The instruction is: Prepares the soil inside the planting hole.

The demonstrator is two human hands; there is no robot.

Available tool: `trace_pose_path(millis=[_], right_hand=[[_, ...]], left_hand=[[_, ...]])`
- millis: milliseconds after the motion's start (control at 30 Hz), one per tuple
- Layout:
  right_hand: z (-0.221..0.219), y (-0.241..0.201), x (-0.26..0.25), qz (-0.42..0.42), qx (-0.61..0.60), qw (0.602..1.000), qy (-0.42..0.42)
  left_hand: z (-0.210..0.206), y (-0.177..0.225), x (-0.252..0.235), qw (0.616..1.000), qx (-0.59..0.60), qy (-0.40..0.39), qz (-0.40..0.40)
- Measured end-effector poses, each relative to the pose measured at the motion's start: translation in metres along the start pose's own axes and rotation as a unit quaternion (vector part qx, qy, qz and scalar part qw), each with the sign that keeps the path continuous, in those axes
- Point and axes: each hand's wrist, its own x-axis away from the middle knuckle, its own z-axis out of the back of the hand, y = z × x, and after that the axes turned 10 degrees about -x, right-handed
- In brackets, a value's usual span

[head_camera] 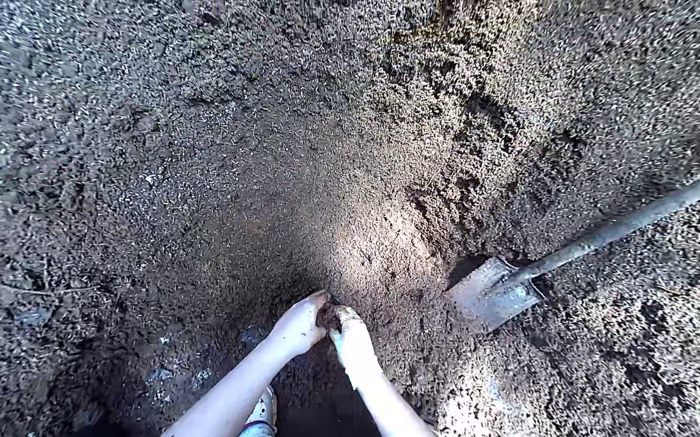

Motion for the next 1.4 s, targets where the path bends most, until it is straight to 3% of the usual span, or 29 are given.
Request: trace_pose_path(millis=[133,233,367,467,767,933,1133,1233,1333,1400], right_hand=[[-0.004,0.003,-0.003,-0.009,0.024,1.000,0.002],[-0.004,0.002,-0.002,-0.023,0.030,0.999,0.000],[-0.016,0.023,0.016,0.079,0.011,0.996,0.031],[-0.029,0.041,0.038,0.133,0.045,0.990,0.018],[-0.064,0.062,0.056,0.064,0.191,0.967,-0.155],[-0.067,0.036,0.046,-0.053,0.228,0.934,-0.270],[-0.069,0.039,0.027,-0.138,0.228,0.914,-0.307],[-0.055,0.050,0.014,-0.086,0.217,0.932,-0.276],[-0.010,0.052,0.001,0.079,0.159,0.966,-0.189],[0.019,0.047,0.001,0.189,0.143,0.960,-0.148]], left_hand=[[0.028,0.006,-0.006,0.995,-0.049,0.035,0.086],[0.019,0.022,-0.025,0.986,-0.116,-0.006,0.122],[0.000,0.025,-0.046,0.977,-0.179,-0.043,0.107],[-0.008,0.013,-0.044,0.987,-0.148,-0.047,0.043],[-0.057,0.023,0.019,0.976,-0.165,-0.098,-0.104],[-0.076,0.019,0.013,0.964,-0.186,-0.106,-0.157],[-0.083,0.018,-0.002,0.962,-0.191,-0.122,-0.152],[-0.068,0.025,-0.009,0.973,-0.160,-0.110,-0.127],[-0.030,0.032,-0.011,0.996,-0.053,-0.042,-0.051],[0.000,0.037,-0.006,0.997,-0.070,-0.034,0.023]])
